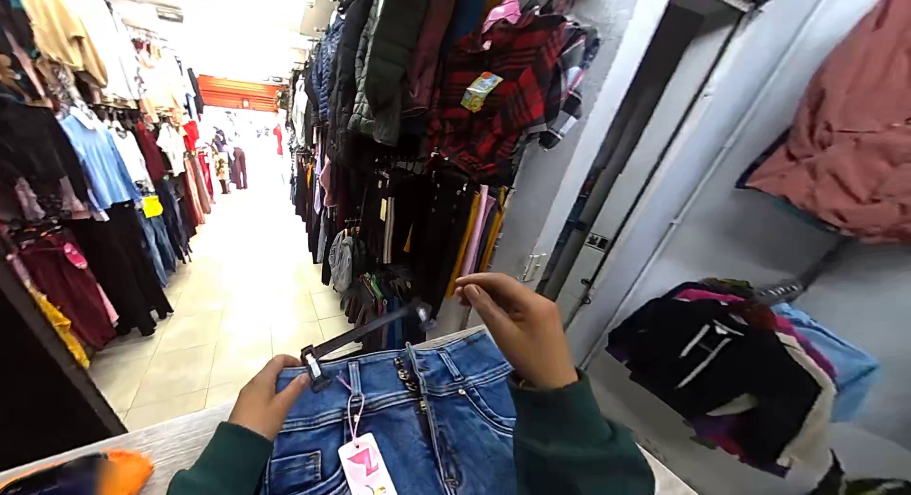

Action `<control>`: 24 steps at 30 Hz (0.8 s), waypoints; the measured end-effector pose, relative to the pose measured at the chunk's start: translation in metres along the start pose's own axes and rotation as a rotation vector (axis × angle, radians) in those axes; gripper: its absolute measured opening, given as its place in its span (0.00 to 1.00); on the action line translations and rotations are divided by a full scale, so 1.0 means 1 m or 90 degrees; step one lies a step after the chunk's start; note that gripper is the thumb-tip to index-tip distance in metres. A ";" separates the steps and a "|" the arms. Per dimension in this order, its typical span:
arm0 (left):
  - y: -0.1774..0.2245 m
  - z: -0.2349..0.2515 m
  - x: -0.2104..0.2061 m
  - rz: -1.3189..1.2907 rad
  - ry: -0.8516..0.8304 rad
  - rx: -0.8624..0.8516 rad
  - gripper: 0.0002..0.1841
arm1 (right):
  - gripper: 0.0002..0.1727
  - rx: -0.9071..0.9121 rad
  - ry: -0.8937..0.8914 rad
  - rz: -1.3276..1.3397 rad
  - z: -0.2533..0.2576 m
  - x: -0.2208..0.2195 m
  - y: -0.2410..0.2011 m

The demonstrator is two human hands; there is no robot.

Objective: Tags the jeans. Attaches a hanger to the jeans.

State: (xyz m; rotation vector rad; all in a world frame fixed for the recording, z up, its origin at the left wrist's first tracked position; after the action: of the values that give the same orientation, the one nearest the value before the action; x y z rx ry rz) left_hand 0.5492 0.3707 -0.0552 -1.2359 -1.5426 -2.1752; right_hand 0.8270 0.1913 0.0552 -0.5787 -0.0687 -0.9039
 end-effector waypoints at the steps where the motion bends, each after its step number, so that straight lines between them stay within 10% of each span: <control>1: 0.000 0.000 -0.001 0.025 -0.008 0.008 0.18 | 0.09 -0.080 0.014 -0.053 -0.001 0.010 0.017; 8: 0.042 0.021 0.020 0.277 0.043 -0.197 0.21 | 0.30 -0.617 -0.268 -0.173 -0.036 0.015 0.121; 15: 0.154 0.099 -0.051 0.421 -0.227 -0.278 0.18 | 0.37 -0.668 -0.225 -0.160 -0.032 0.010 0.108; 24: 0.140 0.164 -0.134 0.406 -0.395 -0.114 0.30 | 0.19 -0.631 -0.285 -0.027 -0.030 0.018 0.109</control>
State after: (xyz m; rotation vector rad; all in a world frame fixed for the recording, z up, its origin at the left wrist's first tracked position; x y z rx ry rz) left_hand 0.7992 0.4108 -0.0384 -2.2336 -0.8945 -1.6028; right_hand 0.9155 0.2155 -0.0138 -1.7037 -0.0321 -0.7971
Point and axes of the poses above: each hand's wrist, its own z-axis towards the middle knuckle, its own x-axis out of the back of the hand, y = z × x, the point moved 2 cm from there along z, towards the middle knuckle, and after that the axes turned 14 degrees about z, right-handed, at the moved point
